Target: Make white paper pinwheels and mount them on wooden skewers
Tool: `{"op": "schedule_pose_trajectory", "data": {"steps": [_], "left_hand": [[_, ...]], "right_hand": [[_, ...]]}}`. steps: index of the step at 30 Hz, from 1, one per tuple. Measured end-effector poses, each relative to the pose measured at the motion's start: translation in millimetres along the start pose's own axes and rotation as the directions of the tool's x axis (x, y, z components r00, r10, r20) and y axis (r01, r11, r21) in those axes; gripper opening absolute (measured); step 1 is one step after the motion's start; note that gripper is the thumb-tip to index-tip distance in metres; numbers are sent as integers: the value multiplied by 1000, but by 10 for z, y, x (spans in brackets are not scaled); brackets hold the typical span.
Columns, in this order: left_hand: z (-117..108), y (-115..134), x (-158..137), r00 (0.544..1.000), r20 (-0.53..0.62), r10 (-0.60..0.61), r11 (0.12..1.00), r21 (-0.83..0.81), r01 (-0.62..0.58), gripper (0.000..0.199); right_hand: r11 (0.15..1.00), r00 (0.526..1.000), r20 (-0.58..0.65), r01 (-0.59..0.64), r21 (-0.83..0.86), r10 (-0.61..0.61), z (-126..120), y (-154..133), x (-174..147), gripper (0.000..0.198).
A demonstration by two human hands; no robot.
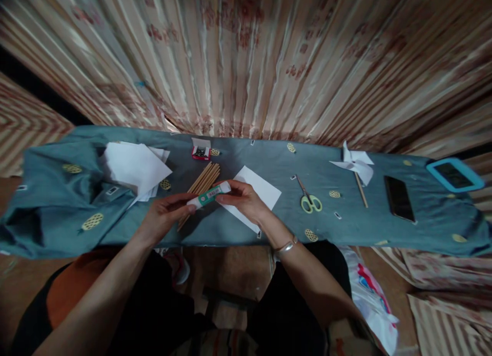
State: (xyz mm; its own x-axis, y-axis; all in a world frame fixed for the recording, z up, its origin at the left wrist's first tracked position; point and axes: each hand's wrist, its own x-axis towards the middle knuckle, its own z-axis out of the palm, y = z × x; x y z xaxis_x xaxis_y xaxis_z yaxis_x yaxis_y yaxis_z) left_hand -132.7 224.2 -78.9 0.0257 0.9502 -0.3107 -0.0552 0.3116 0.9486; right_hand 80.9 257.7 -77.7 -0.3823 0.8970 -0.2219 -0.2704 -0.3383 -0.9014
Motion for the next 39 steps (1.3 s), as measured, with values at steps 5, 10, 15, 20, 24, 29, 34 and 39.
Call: {"op": "schedule_pose_trajectory", "data": {"steps": [5, 10, 15, 20, 24, 29, 34, 39], "left_hand": [[78, 40, 4, 1000, 7, 1, 1000, 20, -1, 60], [-124, 13, 86, 990, -73, 120, 977, 187, -104, 57], [-401, -62, 158, 889, -152, 433, 713, 660, -235, 44], [-440, -152, 247, 801, 86, 592, 325, 884, -335, 33], [-425, -194, 305, 807, 151, 570, 268, 895, -357, 36], [-269, -87, 178, 745, 171, 644, 249, 874, -416, 39], [259, -76, -38, 647, 437, 624, 214, 701, -680, 35], [720, -94, -25, 578, 660, 479, 192, 564, -803, 32]], "right_hand": [[988, 993, -122, 16, 156, 3, 19, 49, -100, 36], [967, 956, -293, 72, 244, 2, -242, -65, -152, 32], [940, 930, -361, 60, 336, 69, -550, -94, -324, 31], [929, 912, -402, 80, 362, 78, -723, 37, -456, 29], [939, 918, -394, 99, 329, 41, -802, 60, -483, 29], [935, 894, -449, 163, 316, -5, -910, -3, -521, 27], [892, 895, -444, 155, 425, 56, -934, -21, -539, 28], [890, 895, -438, 135, 435, 78, -938, -24, -513, 27]]}}
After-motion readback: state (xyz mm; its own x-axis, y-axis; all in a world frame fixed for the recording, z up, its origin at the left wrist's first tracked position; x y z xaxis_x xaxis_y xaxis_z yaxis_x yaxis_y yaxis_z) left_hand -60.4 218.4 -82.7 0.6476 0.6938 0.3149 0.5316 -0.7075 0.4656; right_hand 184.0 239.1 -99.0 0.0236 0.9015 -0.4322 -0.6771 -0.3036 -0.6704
